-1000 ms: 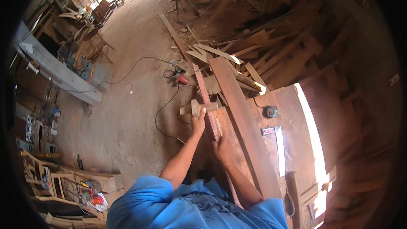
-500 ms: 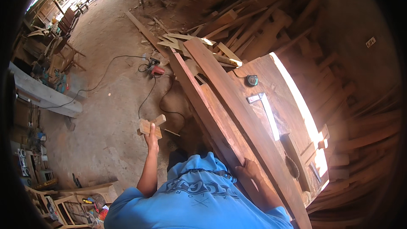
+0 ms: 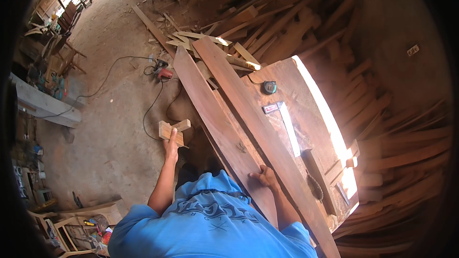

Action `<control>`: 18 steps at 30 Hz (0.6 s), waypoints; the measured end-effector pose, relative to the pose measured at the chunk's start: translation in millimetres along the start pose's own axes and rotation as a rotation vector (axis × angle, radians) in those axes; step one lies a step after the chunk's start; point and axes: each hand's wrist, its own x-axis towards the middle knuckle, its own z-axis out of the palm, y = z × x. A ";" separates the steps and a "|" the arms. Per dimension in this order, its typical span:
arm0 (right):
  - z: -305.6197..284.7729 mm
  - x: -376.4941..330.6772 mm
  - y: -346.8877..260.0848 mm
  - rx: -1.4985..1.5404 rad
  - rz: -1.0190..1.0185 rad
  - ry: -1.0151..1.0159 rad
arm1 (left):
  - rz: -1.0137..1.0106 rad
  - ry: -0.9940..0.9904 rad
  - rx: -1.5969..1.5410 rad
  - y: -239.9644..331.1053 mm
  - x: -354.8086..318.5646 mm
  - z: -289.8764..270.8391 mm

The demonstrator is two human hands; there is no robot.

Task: The person assembles a wooden frame by hand, placing small wooden blocks between two long planks on a workbench. The person repeatedly positions and adjusts the blocks and planks, then moves the assembled frame to the floor.

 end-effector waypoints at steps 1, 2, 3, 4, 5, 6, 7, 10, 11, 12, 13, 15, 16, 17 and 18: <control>2.5 1.7 0.1 0.026 0.008 0.025 | -0.005 -0.001 0.020 -1.1 -4.0 2.0; 3.6 4.7 0.2 -0.122 -0.019 0.055 | -0.011 -0.003 0.037 -1.4 -7.6 2.9; 5.7 6.5 0.8 -0.171 -0.161 0.155 | -0.017 -0.005 0.050 -1.2 -10.5 2.9; 4.5 9.9 1.5 -0.221 -0.299 0.290 | -0.008 -0.010 0.050 -0.2 -12.5 1.6; 3.3 12.9 2.4 -0.295 -0.364 0.375 | -0.001 -0.001 0.069 1.1 -14.0 -0.3; -1.5 17.3 3.6 -0.257 -0.396 0.445 | 0.008 0.005 0.084 2.8 -14.4 -2.7; -9.3 22.7 4.9 -0.258 -0.405 0.504 | 0.018 0.009 0.099 4.5 -14.6 -5.2; -41.7 45.0 8.6 -0.480 -0.394 0.682 | -0.033 0.063 0.116 9.6 -12.1 -11.6; -52.8 49.9 11.7 -0.479 -0.247 0.602 | -0.058 0.100 0.114 10.6 -11.6 -13.3; -63.0 55.9 13.7 -0.478 -0.168 0.550 | -0.054 0.103 0.124 11.7 -10.7 -14.6; -71.8 61.3 15.9 -0.489 -0.065 0.489 | -0.042 0.096 0.131 12.4 -10.4 -15.9; -80.0 66.0 19.5 -0.427 -0.006 0.392 | -0.017 0.108 0.139 13.4 -9.9 -18.5; -81.4 66.0 20.7 -0.472 -0.023 0.376 | -0.018 0.115 0.130 13.8 -9.7 -19.9; -80.5 66.4 20.7 -0.521 -0.012 0.349 | 0.001 0.118 0.118 13.7 -9.3 -21.5; -78.9 64.9 20.5 -0.515 -0.012 0.360 | 0.019 0.114 0.107 13.4 -8.6 -23.4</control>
